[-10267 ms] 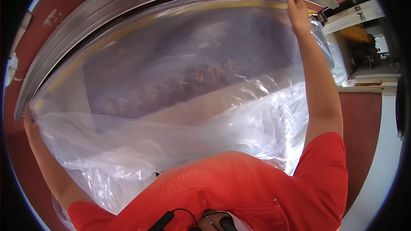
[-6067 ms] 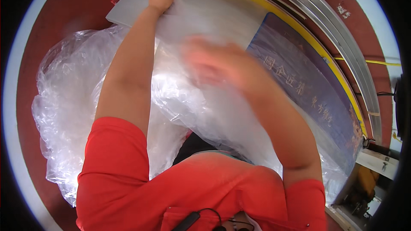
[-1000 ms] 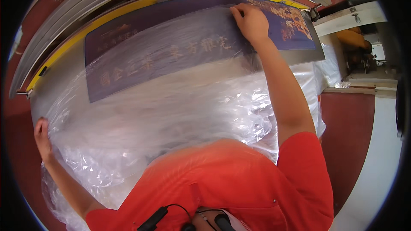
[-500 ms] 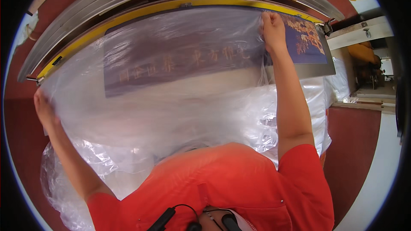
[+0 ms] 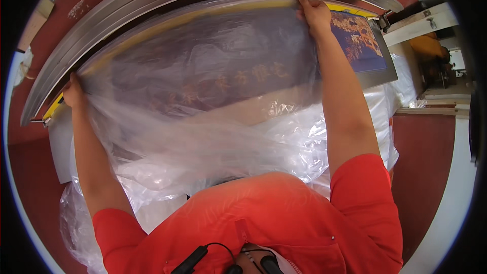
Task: The person wraps a large rectangular object with a clear plastic sheet. They repeatedly smooth the plastic over the surface, fold the edges, and tuck the material underneath the object to secure it. The process involves lifting the object slightly to adjust the plastic and ensure a tight fit.
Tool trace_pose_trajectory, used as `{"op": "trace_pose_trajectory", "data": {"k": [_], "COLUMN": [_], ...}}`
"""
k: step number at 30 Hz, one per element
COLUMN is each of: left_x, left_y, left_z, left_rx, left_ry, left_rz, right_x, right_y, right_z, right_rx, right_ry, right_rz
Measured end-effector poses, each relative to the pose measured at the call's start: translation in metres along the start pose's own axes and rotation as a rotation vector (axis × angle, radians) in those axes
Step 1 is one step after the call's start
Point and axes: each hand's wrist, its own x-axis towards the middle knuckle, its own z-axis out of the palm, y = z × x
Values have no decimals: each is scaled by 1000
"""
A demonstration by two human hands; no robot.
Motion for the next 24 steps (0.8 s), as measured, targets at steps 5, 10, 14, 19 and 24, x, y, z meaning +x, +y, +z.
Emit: {"op": "trace_pose_trajectory", "data": {"k": [5, 10, 14, 19, 24], "left_x": [46, 56, 29, 13, -4], "left_y": [-60, -68, -31, -16, -14], "left_z": [22, 25, 5, -16, -90], "left_rx": [153, 357, 276, -857, -311], "left_ry": [94, 2, -230, -539, -392], "left_rz": [75, 111, 248, -367, 80], "right_x": [6, -14, 3, 8, -11], "right_y": [4, -16, -3, 0, -23], "right_z": [7, 3, -4, -7, 10], "right_rx": [-14, 28, -74, 303, 273], "right_ry": [22, -11, -25, -237, -441], "right_rz": [-17, -8, -58, 100, 128]}}
